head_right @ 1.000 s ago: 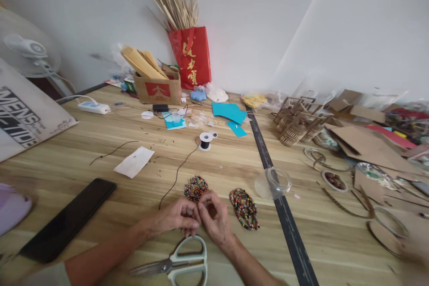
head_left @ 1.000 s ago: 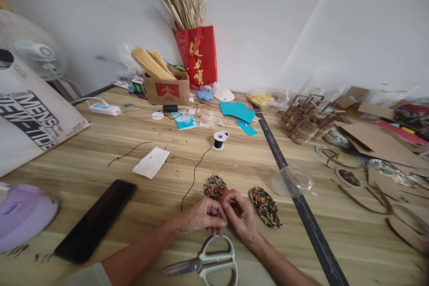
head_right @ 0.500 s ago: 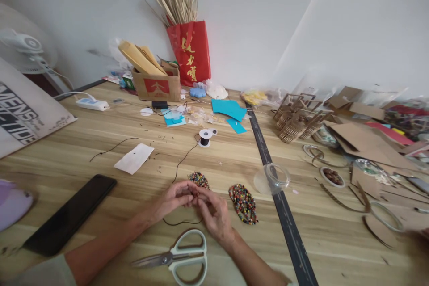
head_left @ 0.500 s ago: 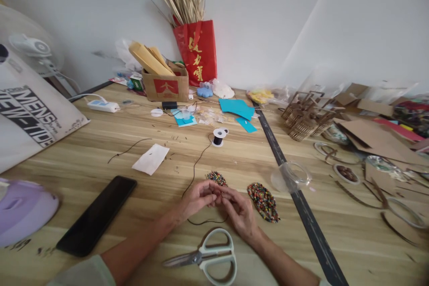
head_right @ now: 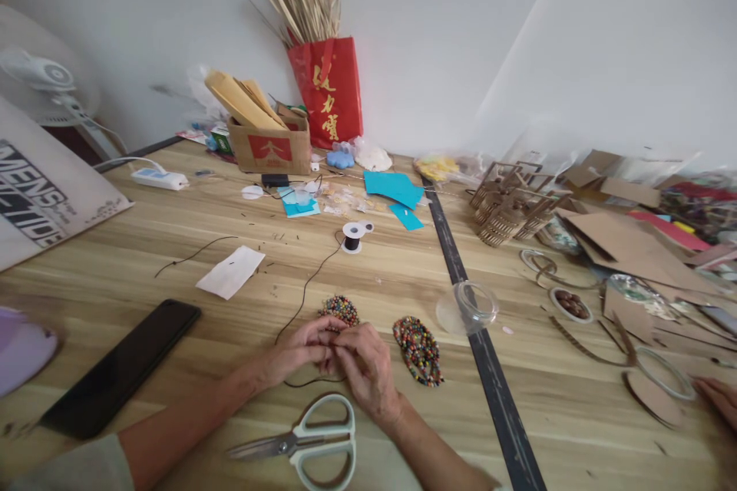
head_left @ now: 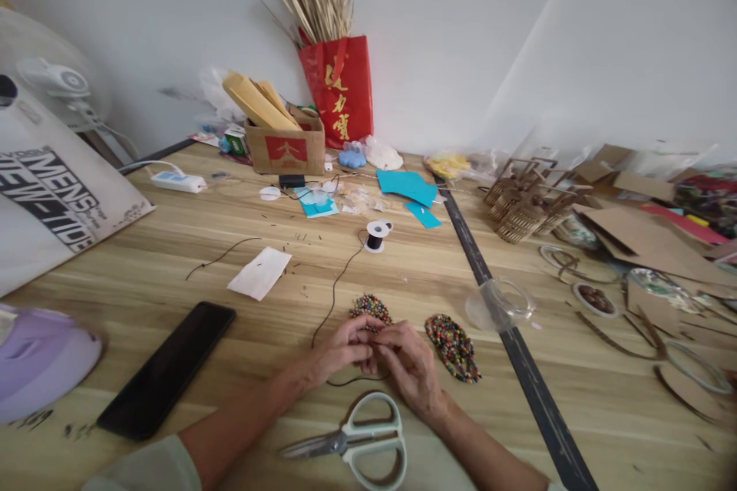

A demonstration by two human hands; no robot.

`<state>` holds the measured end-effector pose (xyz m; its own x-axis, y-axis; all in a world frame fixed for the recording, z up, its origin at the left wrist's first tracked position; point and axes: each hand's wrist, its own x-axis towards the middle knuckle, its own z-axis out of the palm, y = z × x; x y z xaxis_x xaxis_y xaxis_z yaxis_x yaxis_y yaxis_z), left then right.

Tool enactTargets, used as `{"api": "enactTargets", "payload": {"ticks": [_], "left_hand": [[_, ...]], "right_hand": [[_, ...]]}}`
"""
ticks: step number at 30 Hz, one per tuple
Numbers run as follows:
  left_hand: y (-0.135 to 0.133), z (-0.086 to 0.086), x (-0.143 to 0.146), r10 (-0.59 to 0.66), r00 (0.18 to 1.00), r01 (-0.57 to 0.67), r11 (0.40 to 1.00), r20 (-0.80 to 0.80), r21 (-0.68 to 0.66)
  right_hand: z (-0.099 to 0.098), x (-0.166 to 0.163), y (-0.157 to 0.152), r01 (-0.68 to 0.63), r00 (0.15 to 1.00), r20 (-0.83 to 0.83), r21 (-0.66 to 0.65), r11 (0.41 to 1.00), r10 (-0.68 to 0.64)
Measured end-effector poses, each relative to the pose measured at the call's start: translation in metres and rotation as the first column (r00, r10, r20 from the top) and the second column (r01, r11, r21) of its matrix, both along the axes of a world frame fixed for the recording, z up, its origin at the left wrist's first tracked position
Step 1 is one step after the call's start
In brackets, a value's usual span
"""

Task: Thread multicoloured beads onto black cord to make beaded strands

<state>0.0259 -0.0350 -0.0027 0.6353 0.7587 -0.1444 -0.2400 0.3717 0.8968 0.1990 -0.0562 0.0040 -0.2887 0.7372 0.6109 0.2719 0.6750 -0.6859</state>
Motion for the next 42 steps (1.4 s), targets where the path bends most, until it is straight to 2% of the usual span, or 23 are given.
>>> {"api": "enactTargets", "payload": {"ticks": [4, 8, 14, 22, 31, 34, 35, 37, 39, 40, 42], "left_hand": [[0.0, -0.003, 0.001, 0.005, 0.997, -0.008, 0.999, 0.071, 0.04], [0.0, -0.003, 0.002, 0.003, 0.998, -0.006, 0.998, 0.057, 0.057], [-0.001, -0.001, 0.003, -0.041, 0.999, 0.041, 0.999, 0.026, -0.005], [0.0, 0.001, 0.004, -0.115, 0.993, 0.115, 0.993, -0.007, 0.028], [-0.001, 0.005, 0.003, -0.13, 0.983, 0.139, 0.988, -0.131, 0.062], [0.001, 0.013, 0.0, -0.1, 0.969, 0.134, 0.981, -0.226, 0.142], [0.003, 0.017, -0.003, -0.053, 0.959, 0.111, 0.974, -0.278, 0.197], [0.009, 0.024, -0.01, 0.046, 0.918, 0.089, 0.944, -0.393, 0.319], [0.017, 0.031, -0.02, 0.246, 0.808, 0.056, 0.873, -0.535, 0.485], [0.021, 0.035, -0.026, 0.356, 0.717, 0.052, 0.83, -0.599, 0.556], [0.029, 0.041, -0.037, 0.479, 0.491, 0.138, 0.782, -0.727, 0.608]], "right_hand": [[-0.002, 0.001, -0.001, 0.065, 0.998, -0.003, 0.003, 0.998, -0.065], [0.0, 0.001, -0.003, 0.13, 0.992, 0.003, 0.032, 0.991, -0.13], [0.002, 0.001, -0.003, 0.111, 0.993, 0.033, -0.011, 0.994, -0.111], [-0.001, 0.0, -0.002, 0.089, 0.996, 0.01, -0.07, 0.994, -0.088], [0.001, -0.001, -0.001, 0.017, 1.0, -0.023, -0.112, 0.994, -0.02], [0.001, -0.001, -0.001, 0.016, 1.0, -0.023, -0.136, 0.991, -0.02], [0.001, -0.001, -0.001, 0.015, 1.0, -0.023, -0.14, 0.99, -0.018], [0.001, -0.001, 0.0, 0.009, 1.0, -0.027, -0.141, 0.99, -0.013], [0.001, -0.001, 0.001, 0.006, 0.999, -0.03, -0.143, 0.99, -0.011], [0.0, -0.001, 0.001, 0.007, 1.0, -0.029, -0.145, 0.989, -0.011], [-0.001, 0.0, 0.002, 0.012, 1.0, -0.024, -0.15, 0.989, -0.016]]}}
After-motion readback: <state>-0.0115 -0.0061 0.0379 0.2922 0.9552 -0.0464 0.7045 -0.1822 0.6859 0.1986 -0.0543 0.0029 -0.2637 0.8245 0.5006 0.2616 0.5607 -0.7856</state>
